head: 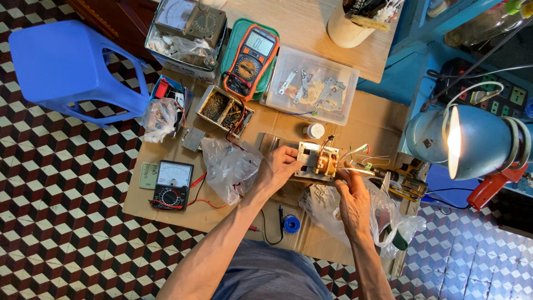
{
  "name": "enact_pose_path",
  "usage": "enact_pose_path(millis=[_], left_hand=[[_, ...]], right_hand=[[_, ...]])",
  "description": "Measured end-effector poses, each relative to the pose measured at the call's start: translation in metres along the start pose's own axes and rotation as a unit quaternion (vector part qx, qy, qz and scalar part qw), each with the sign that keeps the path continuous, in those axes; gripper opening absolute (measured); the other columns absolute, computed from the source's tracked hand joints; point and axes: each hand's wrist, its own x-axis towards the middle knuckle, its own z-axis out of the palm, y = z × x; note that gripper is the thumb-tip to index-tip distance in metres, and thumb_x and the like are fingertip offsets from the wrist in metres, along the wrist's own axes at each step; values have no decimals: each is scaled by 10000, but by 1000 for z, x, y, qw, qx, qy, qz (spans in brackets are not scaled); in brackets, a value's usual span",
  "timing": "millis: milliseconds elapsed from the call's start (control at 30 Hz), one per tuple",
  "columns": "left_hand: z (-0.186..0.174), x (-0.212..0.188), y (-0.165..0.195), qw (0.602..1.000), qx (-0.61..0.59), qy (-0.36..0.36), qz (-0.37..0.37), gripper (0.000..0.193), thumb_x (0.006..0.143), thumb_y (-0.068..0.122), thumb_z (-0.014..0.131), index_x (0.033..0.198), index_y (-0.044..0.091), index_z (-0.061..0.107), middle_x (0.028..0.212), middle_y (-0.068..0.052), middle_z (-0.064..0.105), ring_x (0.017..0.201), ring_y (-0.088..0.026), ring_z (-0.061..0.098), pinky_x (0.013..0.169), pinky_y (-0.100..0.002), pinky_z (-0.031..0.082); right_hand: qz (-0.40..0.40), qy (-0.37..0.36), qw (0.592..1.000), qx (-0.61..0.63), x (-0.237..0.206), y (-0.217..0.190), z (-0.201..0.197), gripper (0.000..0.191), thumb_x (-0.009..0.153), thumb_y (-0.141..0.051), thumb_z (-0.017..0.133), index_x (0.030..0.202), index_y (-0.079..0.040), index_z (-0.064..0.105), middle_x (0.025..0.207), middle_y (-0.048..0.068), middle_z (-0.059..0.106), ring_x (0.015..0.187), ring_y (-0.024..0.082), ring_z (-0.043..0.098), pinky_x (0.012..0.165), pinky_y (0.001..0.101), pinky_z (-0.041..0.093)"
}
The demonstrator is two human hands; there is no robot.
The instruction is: The person assembles a small electrical component by hand, connecting wires and attaching metal plates to a transformer-like core. They handle multiple small parts, including wires, a plastic bag, and metal plates, and place them on a cluttered workbench.
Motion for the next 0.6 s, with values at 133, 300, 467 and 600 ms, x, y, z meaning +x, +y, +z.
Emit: enact_pose_path(millis=[133, 300, 467, 600], left_hand=[[7, 0, 6, 1000, 19, 2, -6, 341, 837, 252, 782, 1071, 12, 721, 979, -114, 792, 845, -178, 773, 707, -289, 612], [19, -8, 22, 999, 36, 19, -35, 331, 839, 272, 772, 1053, 24, 726, 943, -99, 791, 771, -155, 764, 638, -287, 630], [27, -13, 39, 995, 89, 24, -43, 299, 823, 291, 776, 1004, 54, 747, 858, -69, 799, 660, -151, 743, 590, -289, 583], [33, -12, 47, 993, 100, 37, -42, 263, 812, 272, 780, 979, 71, 753, 807, -55, 792, 651, -148, 742, 582, -300, 577]], right_hand=[[17, -5, 1000, -2, -1, -4, -2, 571, 963, -126, 550, 1519, -60, 441, 1391, 178, 632, 1274, 242, 613, 1084, 356, 458], [3, -5, 1000, 20, -1, -4, -5, 572, 968, -120, 551, 1524, -49, 434, 1399, 189, 626, 1283, 249, 603, 1083, 362, 452], [-4, -9, 1000, 10, 1, 0, -9, 549, 972, -108, 545, 1510, -54, 454, 1374, 167, 649, 1266, 234, 619, 1064, 345, 465], [-6, -7, 1000, 17, 4, 3, -11, 542, 969, -94, 541, 1505, -64, 463, 1365, 146, 651, 1262, 219, 617, 1051, 336, 465]])
